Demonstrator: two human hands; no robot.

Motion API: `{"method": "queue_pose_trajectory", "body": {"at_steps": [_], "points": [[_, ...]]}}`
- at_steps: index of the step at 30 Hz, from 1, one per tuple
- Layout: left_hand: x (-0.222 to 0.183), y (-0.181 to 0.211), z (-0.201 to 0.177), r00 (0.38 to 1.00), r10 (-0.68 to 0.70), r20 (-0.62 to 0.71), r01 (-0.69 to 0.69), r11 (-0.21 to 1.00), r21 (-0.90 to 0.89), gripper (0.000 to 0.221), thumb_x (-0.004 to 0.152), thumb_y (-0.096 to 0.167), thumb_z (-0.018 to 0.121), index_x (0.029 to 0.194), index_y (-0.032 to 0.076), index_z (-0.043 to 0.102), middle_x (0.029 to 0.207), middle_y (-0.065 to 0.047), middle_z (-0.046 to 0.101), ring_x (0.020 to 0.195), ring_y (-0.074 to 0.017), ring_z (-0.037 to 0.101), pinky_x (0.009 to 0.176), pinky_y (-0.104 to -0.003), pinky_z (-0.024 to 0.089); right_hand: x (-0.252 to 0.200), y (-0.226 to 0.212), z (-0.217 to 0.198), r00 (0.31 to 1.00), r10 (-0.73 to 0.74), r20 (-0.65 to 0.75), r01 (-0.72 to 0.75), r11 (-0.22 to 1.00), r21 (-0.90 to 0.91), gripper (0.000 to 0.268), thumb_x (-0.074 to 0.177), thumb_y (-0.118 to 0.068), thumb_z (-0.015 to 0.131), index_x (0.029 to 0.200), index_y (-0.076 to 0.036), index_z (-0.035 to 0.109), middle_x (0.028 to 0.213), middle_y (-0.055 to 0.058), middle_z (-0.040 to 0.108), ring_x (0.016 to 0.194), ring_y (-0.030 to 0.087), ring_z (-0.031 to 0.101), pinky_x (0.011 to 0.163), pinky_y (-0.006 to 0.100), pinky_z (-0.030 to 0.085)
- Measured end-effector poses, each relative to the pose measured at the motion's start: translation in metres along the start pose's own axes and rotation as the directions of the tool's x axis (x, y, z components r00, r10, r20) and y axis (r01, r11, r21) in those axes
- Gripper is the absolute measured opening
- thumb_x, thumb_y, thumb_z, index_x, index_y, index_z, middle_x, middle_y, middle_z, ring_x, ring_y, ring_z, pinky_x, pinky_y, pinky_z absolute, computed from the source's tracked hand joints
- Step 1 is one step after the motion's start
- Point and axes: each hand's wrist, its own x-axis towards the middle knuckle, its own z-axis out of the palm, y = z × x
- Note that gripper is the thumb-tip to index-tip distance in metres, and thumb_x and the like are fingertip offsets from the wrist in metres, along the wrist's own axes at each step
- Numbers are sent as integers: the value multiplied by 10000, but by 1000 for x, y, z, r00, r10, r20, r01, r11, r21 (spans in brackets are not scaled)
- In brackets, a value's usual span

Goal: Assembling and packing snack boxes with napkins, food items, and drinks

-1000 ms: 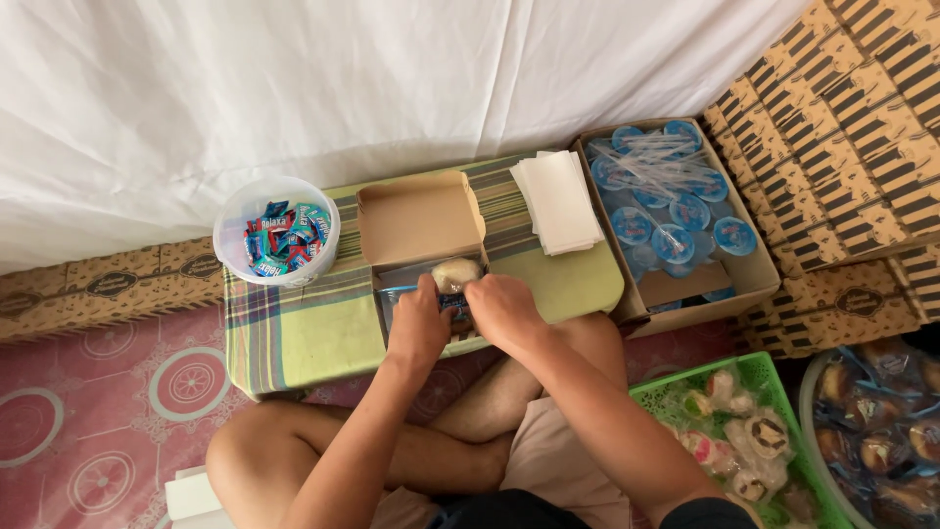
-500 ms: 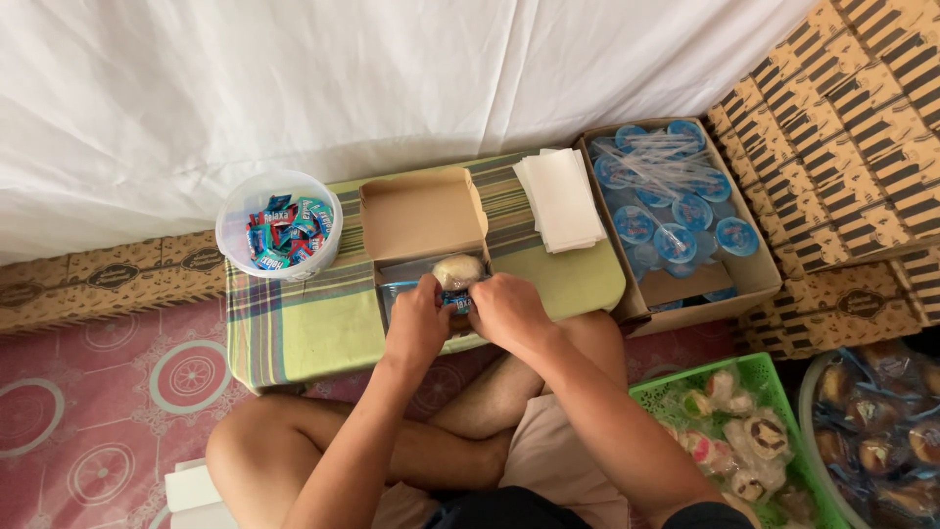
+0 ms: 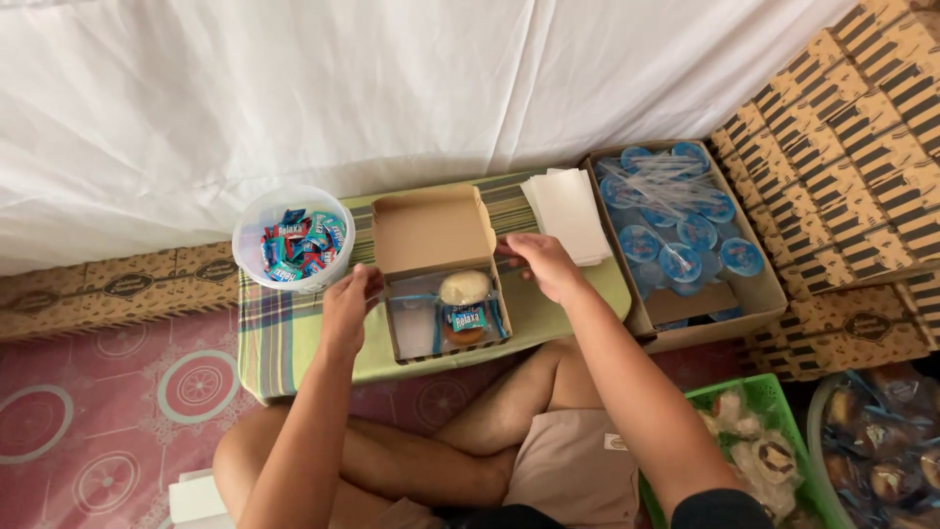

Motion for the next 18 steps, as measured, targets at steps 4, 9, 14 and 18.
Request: {"method": "queue_pose_trajectory", "body": {"at_steps": [4, 9, 14, 18], "points": [[19, -7, 10, 999, -44, 13, 45, 996, -80, 418, 976, 379, 773, 1139, -4, 731, 982, -127, 741, 935, -234, 713, 907, -468, 545, 18, 2, 22, 999, -1, 40, -1, 999, 54, 350, 881, -308, 817, 1169, -119, 757, 1048, 112, 765, 871, 254, 700, 579, 278, 431], [27, -15, 14, 986, 166, -13, -166, 986, 33, 287, 916, 248, 853, 1079, 23, 783, 874, -71, 752, 844, -120, 674, 762, -297, 545, 30, 15, 30, 994, -100, 49, 96, 992, 87, 319, 773, -190, 922, 1039, -99, 770, 839, -5, 763, 738, 84, 675, 641, 185, 507], [26, -12, 17, 952, 289, -102, -250, 923, 291, 192, 865, 281, 847, 997, 143, 822, 701, 19, 727, 673, -72, 656, 638, -249, 540, 19, 12, 35, 967, -255, 20, 252, 964, 89, 264, 783, -83, 910, 1001, -51, 765, 775, 21, 743, 712, 66, 675, 651, 175, 529], [26, -9, 18, 937, 318, -146, -191, 813, 551, 186, 825, 459, 847, 970, 344, 829, 721, 91, 747, 779, -146, 747, 740, -316, 581, 28, 23, 32, 945, -326, 5, 326, 945, 42, 257, 780, -103, 923, 968, -65, 751, 756, 26, 729, 695, 56, 662, 636, 174, 530]]}}
